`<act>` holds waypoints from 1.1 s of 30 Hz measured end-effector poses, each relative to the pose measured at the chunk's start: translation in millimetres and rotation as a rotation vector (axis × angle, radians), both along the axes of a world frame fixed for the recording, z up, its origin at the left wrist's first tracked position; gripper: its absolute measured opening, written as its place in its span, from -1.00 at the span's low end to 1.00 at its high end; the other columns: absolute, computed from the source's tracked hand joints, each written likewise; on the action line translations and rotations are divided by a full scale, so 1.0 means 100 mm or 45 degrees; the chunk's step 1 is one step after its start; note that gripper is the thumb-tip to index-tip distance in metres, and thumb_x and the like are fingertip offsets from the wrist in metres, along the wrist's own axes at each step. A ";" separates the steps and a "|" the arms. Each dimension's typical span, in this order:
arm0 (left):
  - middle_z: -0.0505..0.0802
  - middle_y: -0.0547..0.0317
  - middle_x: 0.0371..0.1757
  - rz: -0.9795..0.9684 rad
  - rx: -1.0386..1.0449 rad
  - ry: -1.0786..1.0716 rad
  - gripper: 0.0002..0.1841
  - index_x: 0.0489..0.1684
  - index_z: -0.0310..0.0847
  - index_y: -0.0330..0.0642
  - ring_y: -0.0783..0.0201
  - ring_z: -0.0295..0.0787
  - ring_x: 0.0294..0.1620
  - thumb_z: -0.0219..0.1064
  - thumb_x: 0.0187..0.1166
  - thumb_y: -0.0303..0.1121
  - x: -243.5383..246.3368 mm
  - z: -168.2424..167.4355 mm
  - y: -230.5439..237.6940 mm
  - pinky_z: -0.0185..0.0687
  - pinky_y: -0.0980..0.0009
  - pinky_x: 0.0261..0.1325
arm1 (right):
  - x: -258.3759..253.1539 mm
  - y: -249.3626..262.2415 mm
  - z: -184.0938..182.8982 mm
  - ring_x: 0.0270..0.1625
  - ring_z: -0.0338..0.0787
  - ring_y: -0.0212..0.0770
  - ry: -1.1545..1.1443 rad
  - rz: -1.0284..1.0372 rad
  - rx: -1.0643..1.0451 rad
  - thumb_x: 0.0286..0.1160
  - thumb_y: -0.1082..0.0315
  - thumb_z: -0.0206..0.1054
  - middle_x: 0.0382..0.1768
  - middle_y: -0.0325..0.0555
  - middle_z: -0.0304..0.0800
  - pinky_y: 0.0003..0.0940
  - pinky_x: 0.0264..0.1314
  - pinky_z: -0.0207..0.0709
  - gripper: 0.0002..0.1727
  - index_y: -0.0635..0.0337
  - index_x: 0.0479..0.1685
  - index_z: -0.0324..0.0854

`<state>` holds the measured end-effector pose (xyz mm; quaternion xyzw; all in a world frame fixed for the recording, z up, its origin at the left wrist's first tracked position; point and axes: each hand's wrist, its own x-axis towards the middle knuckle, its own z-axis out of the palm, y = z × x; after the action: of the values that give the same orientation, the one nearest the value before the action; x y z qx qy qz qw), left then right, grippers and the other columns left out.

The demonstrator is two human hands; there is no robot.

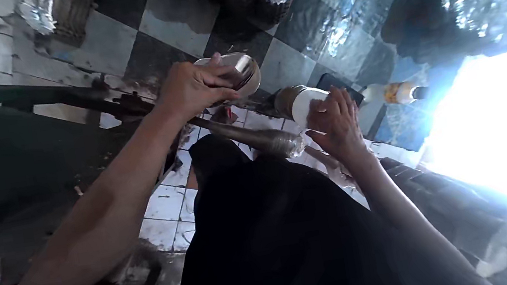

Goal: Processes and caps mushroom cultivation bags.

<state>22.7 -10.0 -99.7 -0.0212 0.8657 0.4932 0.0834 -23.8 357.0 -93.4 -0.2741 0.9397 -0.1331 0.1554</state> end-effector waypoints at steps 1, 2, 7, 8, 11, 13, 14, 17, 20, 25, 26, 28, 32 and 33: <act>0.86 0.39 0.34 -0.007 -0.015 -0.002 -0.77 -0.14 0.98 0.04 0.26 0.45 0.71 0.61 0.40 -0.09 0.00 0.00 0.00 0.16 0.15 0.87 | 0.03 -0.02 0.03 0.83 0.09 0.40 0.007 -0.017 0.000 0.09 0.06 0.72 0.74 0.32 0.24 0.50 0.74 -0.01 -0.19 0.15 0.43 0.56; 0.85 0.39 0.35 -0.016 -0.035 0.001 -0.77 -0.16 0.97 0.03 0.25 0.45 0.71 0.58 0.43 -0.08 0.01 0.01 0.01 0.18 0.14 0.86 | 0.05 -0.03 0.06 0.84 0.05 0.42 0.023 -0.023 0.000 0.09 0.05 0.72 0.75 0.31 0.22 0.52 0.75 -0.06 -0.20 0.14 0.43 0.57; 0.85 0.32 0.37 -0.028 -0.117 0.063 -0.77 -0.13 0.97 -0.02 0.19 0.46 0.71 0.52 0.51 -0.12 0.04 0.00 0.05 0.22 0.09 0.82 | 0.10 -0.06 0.17 0.79 0.17 0.41 0.109 0.066 -0.053 0.17 0.02 0.66 0.72 0.25 0.32 0.46 0.71 0.11 -0.26 0.19 0.40 0.63; 0.84 0.29 0.37 -0.027 -0.127 0.075 -0.77 -0.12 0.96 -0.05 0.17 0.45 0.71 0.51 0.52 -0.13 0.05 0.00 0.07 0.22 0.08 0.83 | 0.10 -0.05 0.19 0.75 0.25 0.39 0.109 0.098 -0.064 0.19 0.03 0.65 0.68 0.23 0.37 0.41 0.67 0.20 -0.23 0.19 0.46 0.60; 0.82 0.24 0.42 -0.015 -0.216 0.111 -0.77 -0.05 0.92 -0.13 0.11 0.44 0.72 0.46 0.58 -0.20 0.10 0.01 0.16 0.22 0.04 0.82 | 0.04 -0.02 0.14 0.55 0.48 0.31 0.099 0.216 -0.121 0.21 0.10 0.66 0.50 0.15 0.55 0.30 0.43 0.48 -0.39 0.08 0.31 0.69; 0.78 0.22 0.48 -0.008 -0.306 0.101 -0.74 0.08 0.88 -0.12 0.08 0.40 0.74 0.46 0.59 -0.21 0.13 0.03 0.24 0.20 0.02 0.82 | -0.06 0.02 0.06 0.44 0.57 0.31 0.067 0.319 -0.138 0.21 0.13 0.64 0.44 0.19 0.59 0.26 0.34 0.56 -0.48 0.08 0.21 0.73; 0.76 0.23 0.50 0.003 -0.359 0.079 -0.72 0.09 0.88 -0.08 0.08 0.38 0.76 0.50 0.55 -0.17 0.15 0.03 0.29 0.21 0.00 0.81 | -0.11 0.05 0.01 0.42 0.59 0.31 0.058 0.359 -0.146 0.21 0.13 0.63 0.42 0.20 0.59 0.23 0.33 0.59 -0.49 0.09 0.19 0.73; 0.76 0.26 0.50 0.028 -0.469 0.073 -0.69 0.02 0.91 0.00 0.10 0.38 0.76 0.56 0.45 -0.07 0.17 0.03 0.37 0.22 -0.02 0.79 | -0.28 0.14 -0.04 0.37 0.61 0.31 0.008 0.449 -0.262 0.16 0.07 0.66 0.36 0.20 0.61 0.19 0.29 0.62 -0.49 0.13 0.09 0.74; 0.80 0.21 0.45 0.025 -0.484 0.108 -0.71 0.00 0.92 -0.05 0.10 0.40 0.74 0.59 0.43 -0.14 0.17 0.03 0.39 0.19 0.05 0.83 | -0.34 0.19 -0.03 0.37 0.59 0.28 -0.064 0.469 -0.353 0.10 0.04 0.71 0.34 0.16 0.62 0.18 0.31 0.60 -0.48 0.12 0.01 0.75; 0.81 0.16 0.43 -0.012 -0.511 0.131 -0.73 -0.03 0.92 -0.07 0.06 0.44 0.72 0.59 0.42 -0.17 0.14 0.04 0.38 0.18 0.04 0.83 | -0.33 0.19 -0.01 0.37 0.59 0.28 -0.089 0.452 -0.388 0.07 0.07 0.74 0.33 0.15 0.62 0.19 0.32 0.59 -0.49 0.12 -0.02 0.77; 0.80 0.18 0.43 -0.013 -0.520 0.126 -0.72 -0.02 0.92 -0.06 0.07 0.43 0.73 0.59 0.43 -0.15 0.14 0.04 0.37 0.18 0.05 0.83 | -0.33 0.18 -0.01 0.37 0.59 0.27 -0.078 0.452 -0.369 0.07 0.05 0.74 0.34 0.14 0.62 0.18 0.32 0.59 -0.49 0.11 -0.01 0.76; 0.80 0.23 0.45 -0.002 -0.525 0.103 -0.73 -0.02 0.92 -0.03 0.11 0.41 0.74 0.57 0.46 -0.14 0.15 0.03 0.39 0.18 0.06 0.83 | -0.30 0.18 -0.01 0.38 0.59 0.26 -0.056 0.455 -0.324 0.07 0.03 0.73 0.35 0.13 0.61 0.16 0.32 0.60 -0.47 0.09 0.00 0.75; 0.79 0.21 0.46 0.017 -0.467 0.138 -0.72 0.03 0.91 -0.06 0.10 0.39 0.75 0.55 0.49 -0.15 0.20 -0.01 0.37 0.17 0.06 0.83 | -0.12 0.20 0.14 0.32 0.62 0.28 -0.006 0.413 -0.354 0.21 0.11 0.70 0.26 0.16 0.65 0.20 0.26 0.61 -0.52 0.20 0.03 0.74; 0.78 0.22 0.46 0.021 -0.459 0.143 -0.71 0.04 0.91 -0.05 0.11 0.39 0.75 0.54 0.50 -0.14 0.21 -0.03 0.35 0.18 0.06 0.82 | -0.07 0.19 0.16 0.30 0.63 0.26 0.036 0.392 -0.364 0.24 0.14 0.68 0.25 0.15 0.67 0.19 0.24 0.60 -0.56 0.19 0.02 0.75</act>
<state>43.3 25.2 -102.3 -0.0155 0.9431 0.3310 0.0258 -30.6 376.0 -77.6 -0.4357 0.8602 -0.2360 0.1203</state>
